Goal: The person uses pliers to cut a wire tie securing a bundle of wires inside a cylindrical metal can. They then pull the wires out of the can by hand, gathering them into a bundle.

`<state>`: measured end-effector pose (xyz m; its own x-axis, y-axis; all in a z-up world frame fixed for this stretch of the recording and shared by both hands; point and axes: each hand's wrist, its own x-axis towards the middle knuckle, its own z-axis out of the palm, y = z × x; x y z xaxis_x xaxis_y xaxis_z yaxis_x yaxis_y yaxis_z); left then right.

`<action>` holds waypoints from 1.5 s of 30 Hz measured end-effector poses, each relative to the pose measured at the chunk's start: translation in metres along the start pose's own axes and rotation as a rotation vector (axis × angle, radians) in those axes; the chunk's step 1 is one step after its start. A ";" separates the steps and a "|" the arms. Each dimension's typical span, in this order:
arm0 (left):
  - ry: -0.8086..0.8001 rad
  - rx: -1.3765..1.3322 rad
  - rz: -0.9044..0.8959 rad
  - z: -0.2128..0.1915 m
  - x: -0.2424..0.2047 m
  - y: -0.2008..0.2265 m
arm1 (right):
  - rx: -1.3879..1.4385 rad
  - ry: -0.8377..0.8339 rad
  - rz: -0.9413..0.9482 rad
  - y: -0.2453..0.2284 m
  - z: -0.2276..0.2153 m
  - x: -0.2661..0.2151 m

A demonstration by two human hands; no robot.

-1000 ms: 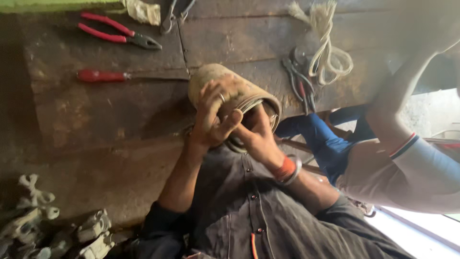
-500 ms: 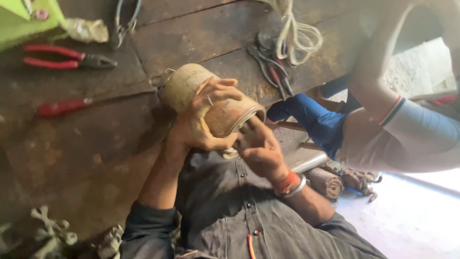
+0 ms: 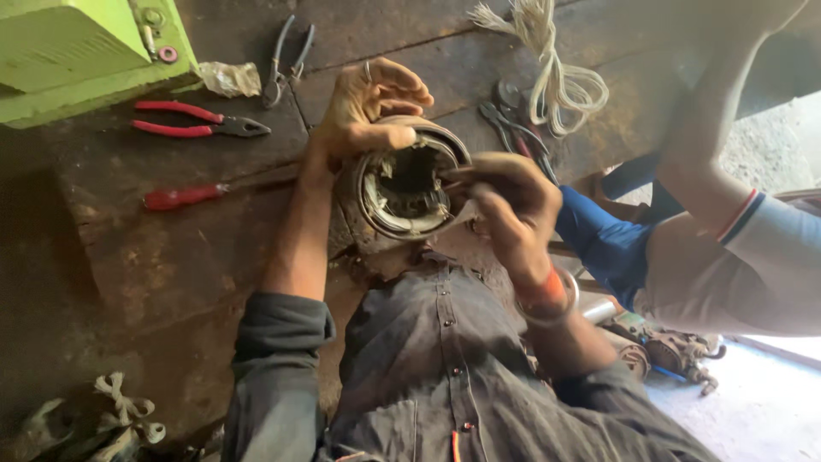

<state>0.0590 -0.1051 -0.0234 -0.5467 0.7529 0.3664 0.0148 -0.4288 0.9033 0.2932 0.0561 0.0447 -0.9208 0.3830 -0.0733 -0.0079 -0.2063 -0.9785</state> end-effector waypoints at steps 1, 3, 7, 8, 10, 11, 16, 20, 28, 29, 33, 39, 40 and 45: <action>0.030 0.033 0.037 0.002 -0.002 0.001 | -0.107 0.101 -0.085 0.002 -0.005 -0.005; 0.065 0.033 0.049 0.004 -0.013 0.003 | -0.293 0.147 -0.270 0.014 -0.006 -0.014; 0.041 -0.011 0.039 0.002 -0.014 0.009 | -0.128 0.080 -0.167 0.038 0.018 -0.007; 0.048 -0.019 0.034 0.004 -0.016 0.009 | -0.111 0.082 -0.166 0.042 0.023 -0.006; 0.061 -0.082 0.041 0.007 -0.018 0.008 | -0.077 0.081 -0.166 0.051 0.037 0.000; 0.069 -0.110 0.046 0.008 -0.018 0.009 | -0.106 0.095 -0.193 0.053 0.042 0.007; 0.204 -0.122 0.100 0.006 -0.028 0.006 | -0.211 0.049 -0.197 0.040 0.049 0.039; 0.435 0.119 0.187 0.007 -0.058 -0.003 | -0.436 -0.225 -0.140 0.012 0.042 0.064; 0.593 0.576 0.168 0.060 -0.097 0.058 | -0.199 -0.439 -0.130 0.010 0.032 0.068; 0.584 0.847 0.141 0.072 -0.098 0.072 | -0.188 -0.446 -0.142 0.012 0.028 0.068; 0.316 1.140 -0.022 0.113 -0.083 0.097 | -0.130 -0.462 -0.178 0.020 0.014 0.065; 0.135 1.277 -0.176 0.113 -0.073 0.093 | -0.036 -0.638 -0.165 0.031 -0.015 0.081; 0.112 1.296 -0.195 0.112 -0.076 0.093 | -0.003 -0.698 -0.160 0.037 -0.020 0.083; 0.092 1.412 -0.192 0.115 -0.081 0.091 | 0.474 -0.539 0.022 0.094 -0.060 0.090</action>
<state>0.2005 -0.1478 0.0549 -0.6862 0.6836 0.2486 0.7128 0.5636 0.4175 0.2332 0.1252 -0.0649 -0.9862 -0.0982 0.1330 -0.0429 -0.6247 -0.7797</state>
